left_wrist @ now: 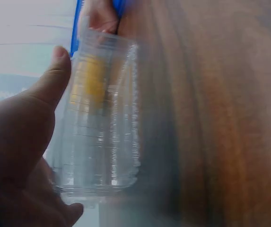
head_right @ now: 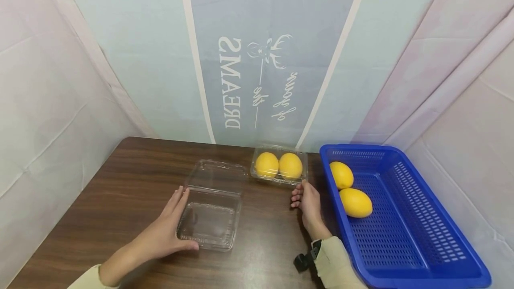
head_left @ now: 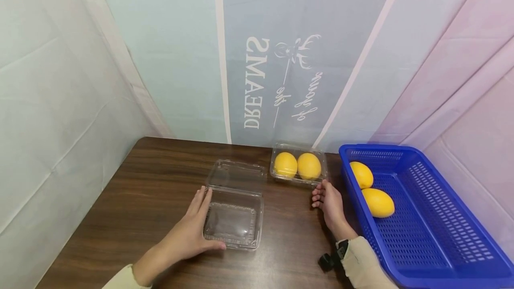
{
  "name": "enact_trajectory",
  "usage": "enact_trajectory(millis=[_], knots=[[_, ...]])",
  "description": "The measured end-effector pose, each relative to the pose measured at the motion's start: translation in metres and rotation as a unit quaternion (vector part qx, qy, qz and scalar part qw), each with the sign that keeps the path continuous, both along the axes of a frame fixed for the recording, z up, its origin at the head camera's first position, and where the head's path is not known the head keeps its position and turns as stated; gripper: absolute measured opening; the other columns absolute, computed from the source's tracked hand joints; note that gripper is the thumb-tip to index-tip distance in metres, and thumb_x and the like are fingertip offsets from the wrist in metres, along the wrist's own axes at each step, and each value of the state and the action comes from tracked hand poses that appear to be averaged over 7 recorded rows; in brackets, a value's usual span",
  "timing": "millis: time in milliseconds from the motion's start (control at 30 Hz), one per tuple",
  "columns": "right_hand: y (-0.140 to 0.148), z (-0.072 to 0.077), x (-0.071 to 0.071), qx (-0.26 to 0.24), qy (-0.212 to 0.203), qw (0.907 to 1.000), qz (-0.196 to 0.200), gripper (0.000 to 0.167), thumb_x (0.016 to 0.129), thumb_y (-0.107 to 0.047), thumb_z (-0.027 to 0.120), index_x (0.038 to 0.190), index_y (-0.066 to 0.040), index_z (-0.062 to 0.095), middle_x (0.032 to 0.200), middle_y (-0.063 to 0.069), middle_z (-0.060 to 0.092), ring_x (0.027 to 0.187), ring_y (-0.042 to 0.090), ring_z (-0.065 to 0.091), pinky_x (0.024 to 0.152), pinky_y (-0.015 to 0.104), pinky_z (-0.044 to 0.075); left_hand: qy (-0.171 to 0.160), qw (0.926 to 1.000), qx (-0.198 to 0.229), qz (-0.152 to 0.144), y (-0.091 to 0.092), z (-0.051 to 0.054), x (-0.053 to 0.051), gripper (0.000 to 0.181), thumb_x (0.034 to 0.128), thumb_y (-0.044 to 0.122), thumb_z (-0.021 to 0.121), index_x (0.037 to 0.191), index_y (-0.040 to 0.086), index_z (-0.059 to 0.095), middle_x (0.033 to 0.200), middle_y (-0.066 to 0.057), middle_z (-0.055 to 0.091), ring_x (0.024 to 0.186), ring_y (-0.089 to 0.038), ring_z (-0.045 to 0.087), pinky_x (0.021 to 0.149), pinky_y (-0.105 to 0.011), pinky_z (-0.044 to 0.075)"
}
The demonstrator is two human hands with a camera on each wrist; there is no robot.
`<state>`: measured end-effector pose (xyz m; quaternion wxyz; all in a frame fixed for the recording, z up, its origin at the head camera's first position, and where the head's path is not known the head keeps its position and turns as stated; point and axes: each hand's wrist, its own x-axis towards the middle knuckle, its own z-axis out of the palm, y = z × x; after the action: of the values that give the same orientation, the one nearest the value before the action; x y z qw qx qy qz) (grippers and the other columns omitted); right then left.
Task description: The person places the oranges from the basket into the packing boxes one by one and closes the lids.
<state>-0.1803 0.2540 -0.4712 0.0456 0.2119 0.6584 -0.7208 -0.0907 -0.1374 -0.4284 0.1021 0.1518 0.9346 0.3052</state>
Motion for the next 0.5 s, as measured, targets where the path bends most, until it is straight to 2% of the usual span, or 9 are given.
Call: enact_trajectory(millis=[233, 500], knots=[[-0.0009, 0.0025, 0.0001, 0.001, -0.007, 1.0000, -0.003, 0.036, 0.111, -0.034, 0.034, 0.103, -0.003, 0.050, 0.078, -0.001, 0.057, 0.065, 0.012, 0.054, 0.058, 0.024, 0.054, 0.031, 0.9990, -0.015, 0.027, 0.0036, -0.0029, 0.0009, 0.149, 0.0576, 0.072, 0.084, 0.163, 0.002, 0.004, 0.168, -0.024, 0.004, 0.154, -0.041, 0.009, 0.108, -0.060, 0.042], [-0.0023, 0.0046, -0.0008, 0.000, -0.015, 0.9999, -0.006, 0.037, 0.111, -0.034, 0.032, 0.102, -0.004, 0.049, 0.077, -0.002, 0.058, 0.065, 0.012, 0.054, 0.057, 0.024, 0.054, 0.019, 0.9989, -0.012, 0.040, 0.0039, -0.0026, 0.0005, 0.154, 0.0531, 0.072, 0.085, 0.163, 0.002, 0.003, 0.169, -0.021, 0.002, 0.155, -0.038, 0.008, 0.110, -0.056, 0.039]])
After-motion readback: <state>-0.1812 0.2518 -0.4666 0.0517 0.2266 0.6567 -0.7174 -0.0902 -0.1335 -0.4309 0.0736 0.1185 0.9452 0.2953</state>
